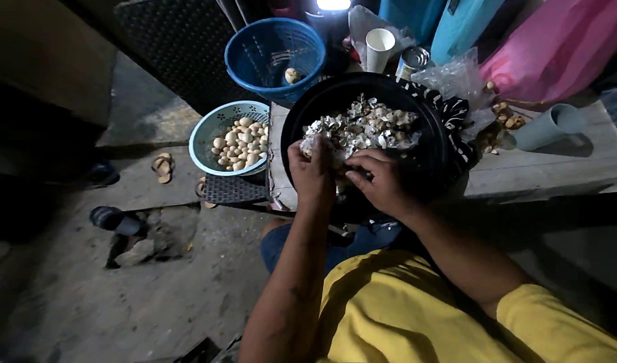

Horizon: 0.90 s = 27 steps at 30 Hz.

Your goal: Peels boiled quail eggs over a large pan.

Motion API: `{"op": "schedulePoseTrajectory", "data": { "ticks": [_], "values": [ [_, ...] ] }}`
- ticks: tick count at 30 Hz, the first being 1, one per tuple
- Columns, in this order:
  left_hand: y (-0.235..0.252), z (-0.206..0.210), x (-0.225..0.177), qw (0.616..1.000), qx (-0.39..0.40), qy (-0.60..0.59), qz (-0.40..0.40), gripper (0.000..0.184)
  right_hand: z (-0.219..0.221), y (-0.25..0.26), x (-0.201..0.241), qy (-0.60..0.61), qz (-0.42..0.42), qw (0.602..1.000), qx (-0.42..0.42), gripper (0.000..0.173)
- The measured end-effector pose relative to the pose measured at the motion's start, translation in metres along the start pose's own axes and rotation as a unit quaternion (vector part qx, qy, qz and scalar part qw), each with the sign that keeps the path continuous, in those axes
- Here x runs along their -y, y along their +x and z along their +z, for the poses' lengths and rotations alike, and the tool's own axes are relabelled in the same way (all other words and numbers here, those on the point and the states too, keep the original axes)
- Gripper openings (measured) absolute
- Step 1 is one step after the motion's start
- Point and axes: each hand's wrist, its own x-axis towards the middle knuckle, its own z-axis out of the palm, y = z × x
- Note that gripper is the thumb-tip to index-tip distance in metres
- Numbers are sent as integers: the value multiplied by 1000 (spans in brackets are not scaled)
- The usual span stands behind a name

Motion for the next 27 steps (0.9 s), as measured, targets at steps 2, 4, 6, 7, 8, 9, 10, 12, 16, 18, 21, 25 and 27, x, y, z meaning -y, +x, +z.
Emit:
{"op": "schedulePoseTrajectory", "data": {
  "ticks": [2,4,6,7,8,9,10,12,16,18,21,25,27],
  "values": [
    [1,-1,-1,1000,-5,-2,-2,25,4,-1,2,-1,19,1000,-5,13],
    [2,-2,-2,1000,-10,-8,-6,24,7,-3,5,-9,20,1000,-8,9],
    [3,-3,-2,1000,-20,-10,-9,25,11,-4,5,-23,5,1000,-20,6],
    [4,-3,-1,1000,-27,-9,-8,26,11,-4,4,-32,-2,999,-18,6],
    [4,-3,0,999,-35,-8,-7,26,12,-5,4,-39,-12,999,-11,6],
    [5,-3,0,999,-47,-7,-11,26,13,-6,2,-46,-26,999,-3,7],
    [7,-4,-1,998,-59,-9,-19,27,13,-8,0,-50,-42,998,7,8],
    [10,-5,-3,995,-78,-26,-52,30,12,-11,-3,-60,-60,996,39,7],
    [12,-4,-5,986,-98,-83,-109,32,-1,-13,-11,-106,-34,987,112,6],
    [12,-3,-4,984,-97,-88,-125,33,-5,-11,-16,-127,-1,981,148,6],
    [13,-5,-2,983,-77,-88,-142,38,-4,-4,-20,-107,62,974,191,11],
    [9,-3,-2,998,32,15,-56,24,-7,4,-21,-11,190,963,193,21],
    [5,-1,0,988,106,115,-7,23,-9,6,-24,-15,251,947,199,42]
  ]
}}
